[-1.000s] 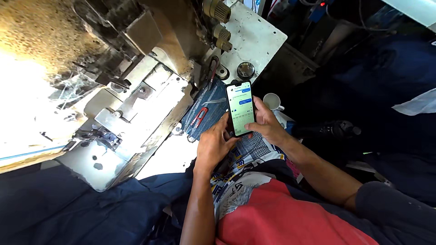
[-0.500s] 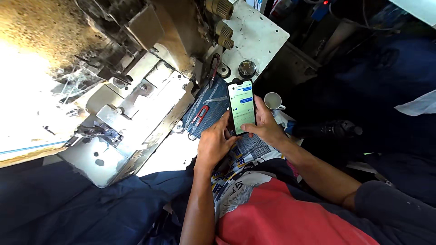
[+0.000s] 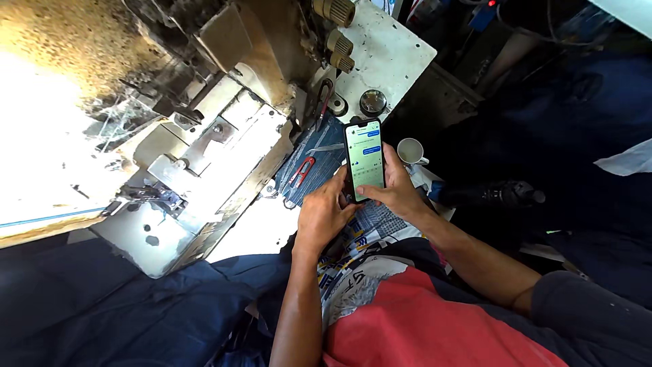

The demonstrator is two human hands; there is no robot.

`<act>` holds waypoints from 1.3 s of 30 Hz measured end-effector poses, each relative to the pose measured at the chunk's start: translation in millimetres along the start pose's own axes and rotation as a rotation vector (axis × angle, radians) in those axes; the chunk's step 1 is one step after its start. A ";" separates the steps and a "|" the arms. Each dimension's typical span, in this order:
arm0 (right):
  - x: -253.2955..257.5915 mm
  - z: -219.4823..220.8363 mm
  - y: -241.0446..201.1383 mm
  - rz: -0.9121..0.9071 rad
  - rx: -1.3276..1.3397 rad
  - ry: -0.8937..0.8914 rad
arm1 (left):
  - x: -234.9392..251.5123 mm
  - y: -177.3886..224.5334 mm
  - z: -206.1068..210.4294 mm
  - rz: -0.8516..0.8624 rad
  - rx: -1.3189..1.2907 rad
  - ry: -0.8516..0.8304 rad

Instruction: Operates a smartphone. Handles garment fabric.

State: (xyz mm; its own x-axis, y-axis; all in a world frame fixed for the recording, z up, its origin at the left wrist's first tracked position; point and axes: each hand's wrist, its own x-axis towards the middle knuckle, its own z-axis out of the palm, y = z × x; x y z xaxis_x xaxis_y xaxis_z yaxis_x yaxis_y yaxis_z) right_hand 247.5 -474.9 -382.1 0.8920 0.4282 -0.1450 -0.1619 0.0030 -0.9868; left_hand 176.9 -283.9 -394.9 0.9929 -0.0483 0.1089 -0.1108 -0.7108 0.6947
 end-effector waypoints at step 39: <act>0.7 -18.8 1.3 -0.027 0.149 -0.151 | 0.6 -0.5 0.1 -0.004 -0.021 0.008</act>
State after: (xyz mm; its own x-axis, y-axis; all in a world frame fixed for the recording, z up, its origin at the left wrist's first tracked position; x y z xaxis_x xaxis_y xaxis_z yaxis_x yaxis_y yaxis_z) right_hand 255.9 -491.6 -384.8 0.8252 0.5569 -0.0949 -0.2092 0.1453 -0.9670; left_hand 177.5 -283.6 -395.2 0.9930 -0.0396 0.1115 -0.1075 -0.6963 0.7097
